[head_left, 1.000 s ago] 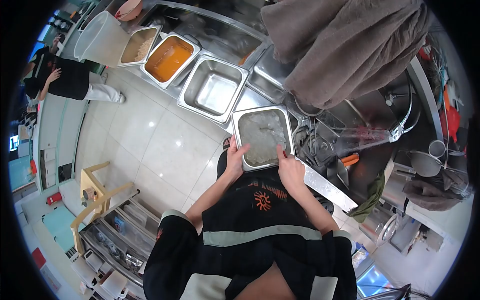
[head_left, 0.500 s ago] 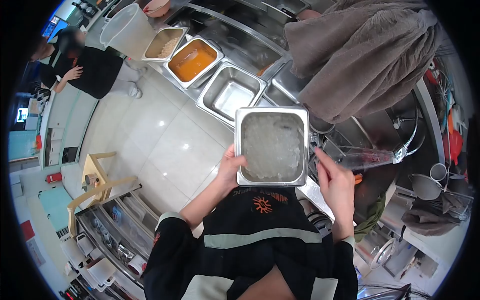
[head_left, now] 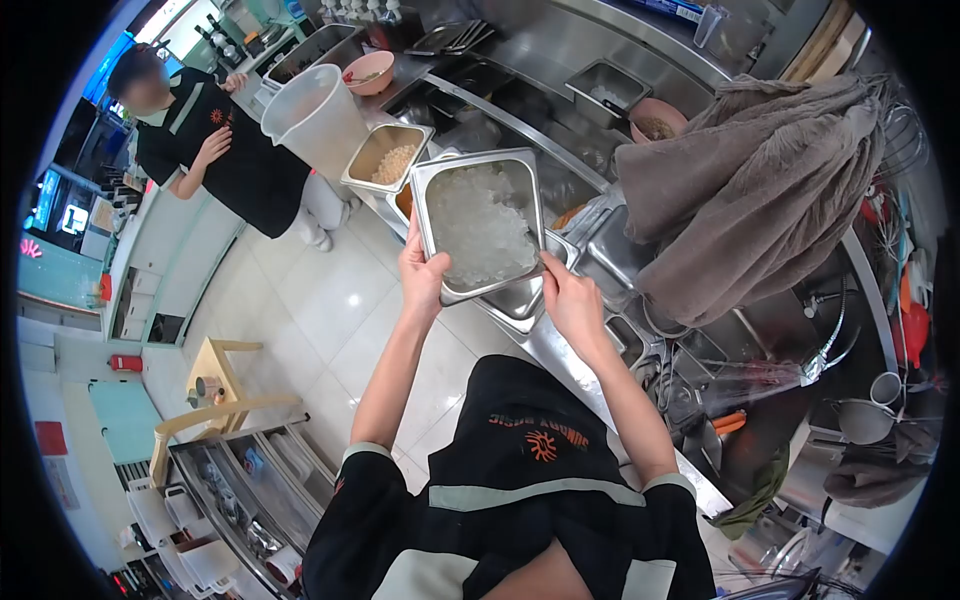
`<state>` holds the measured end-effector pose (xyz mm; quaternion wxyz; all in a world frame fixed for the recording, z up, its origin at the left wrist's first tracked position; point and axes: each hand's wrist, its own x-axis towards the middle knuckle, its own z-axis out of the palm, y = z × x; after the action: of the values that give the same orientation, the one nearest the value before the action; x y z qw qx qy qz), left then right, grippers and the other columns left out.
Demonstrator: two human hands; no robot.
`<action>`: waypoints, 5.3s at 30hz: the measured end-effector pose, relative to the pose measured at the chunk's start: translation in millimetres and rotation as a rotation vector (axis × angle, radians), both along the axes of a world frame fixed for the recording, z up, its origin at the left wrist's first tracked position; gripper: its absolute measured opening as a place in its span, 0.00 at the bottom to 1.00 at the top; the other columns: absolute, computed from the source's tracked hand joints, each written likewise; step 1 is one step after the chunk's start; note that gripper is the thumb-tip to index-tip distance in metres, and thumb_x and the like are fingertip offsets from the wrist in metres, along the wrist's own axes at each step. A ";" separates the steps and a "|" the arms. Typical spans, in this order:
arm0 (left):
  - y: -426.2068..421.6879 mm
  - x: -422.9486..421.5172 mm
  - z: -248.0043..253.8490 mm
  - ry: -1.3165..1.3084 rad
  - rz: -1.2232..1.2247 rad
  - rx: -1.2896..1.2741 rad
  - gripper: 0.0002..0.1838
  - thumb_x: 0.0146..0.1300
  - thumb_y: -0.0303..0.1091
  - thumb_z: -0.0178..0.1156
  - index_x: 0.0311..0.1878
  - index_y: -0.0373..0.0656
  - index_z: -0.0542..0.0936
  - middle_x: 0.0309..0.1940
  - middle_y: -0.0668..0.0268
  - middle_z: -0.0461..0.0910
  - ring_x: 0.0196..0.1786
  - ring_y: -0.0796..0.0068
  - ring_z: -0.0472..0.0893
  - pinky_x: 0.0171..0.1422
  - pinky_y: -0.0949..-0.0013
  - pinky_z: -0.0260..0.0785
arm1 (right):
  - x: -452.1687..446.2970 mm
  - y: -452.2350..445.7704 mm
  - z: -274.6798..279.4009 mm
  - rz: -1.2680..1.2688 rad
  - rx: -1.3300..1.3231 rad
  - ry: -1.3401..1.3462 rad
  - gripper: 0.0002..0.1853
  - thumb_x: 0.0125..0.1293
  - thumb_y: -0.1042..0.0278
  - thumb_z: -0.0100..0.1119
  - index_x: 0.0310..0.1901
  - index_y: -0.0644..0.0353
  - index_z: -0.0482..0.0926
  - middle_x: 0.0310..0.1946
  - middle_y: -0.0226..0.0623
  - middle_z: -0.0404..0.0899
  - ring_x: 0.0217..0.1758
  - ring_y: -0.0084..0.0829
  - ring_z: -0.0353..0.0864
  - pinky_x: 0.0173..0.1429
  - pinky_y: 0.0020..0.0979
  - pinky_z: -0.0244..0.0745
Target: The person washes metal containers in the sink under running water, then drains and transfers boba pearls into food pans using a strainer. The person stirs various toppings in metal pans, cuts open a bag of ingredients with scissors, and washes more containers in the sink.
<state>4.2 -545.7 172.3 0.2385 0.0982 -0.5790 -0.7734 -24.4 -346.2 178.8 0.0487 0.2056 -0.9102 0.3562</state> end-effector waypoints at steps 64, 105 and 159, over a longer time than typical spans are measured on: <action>-32.7 -36.1 -24.3 0.145 0.173 -0.729 0.08 0.40 0.16 0.47 0.28 0.32 0.69 0.57 0.52 0.60 0.60 0.62 0.61 0.59 0.70 0.52 | 42.7 39.9 -59.5 -0.056 0.203 0.010 0.23 0.52 0.74 0.47 0.52 0.48 0.66 0.17 0.41 0.69 0.17 0.38 0.73 0.22 0.35 0.69; 545.7 0.9 -226.7 -1.009 -1.129 -0.426 0.12 0.48 0.30 0.55 0.38 0.40 0.71 0.30 0.66 0.74 0.30 0.75 0.73 0.31 0.72 0.65 | 274.1 574.9 -148.0 -1.223 0.925 -0.309 0.25 0.49 0.68 0.48 0.53 0.53 0.63 0.56 0.44 0.58 0.61 0.43 0.54 0.59 0.56 0.44; 558.5 -23.9 -106.6 0.512 -0.491 -1.078 0.07 0.47 0.32 0.54 0.31 0.47 0.78 0.29 0.71 0.77 0.27 0.72 0.77 0.26 0.71 0.70 | 65.6 495.5 -121.7 -0.548 0.044 0.389 0.03 0.51 0.74 0.54 0.24 0.65 0.73 0.21 0.41 0.72 0.25 0.42 0.71 0.33 0.37 0.65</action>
<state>-19.8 12.8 65.8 0.2013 -0.3585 -0.8167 -0.4050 41.3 149.3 57.1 0.3108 0.0183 -0.9129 0.2642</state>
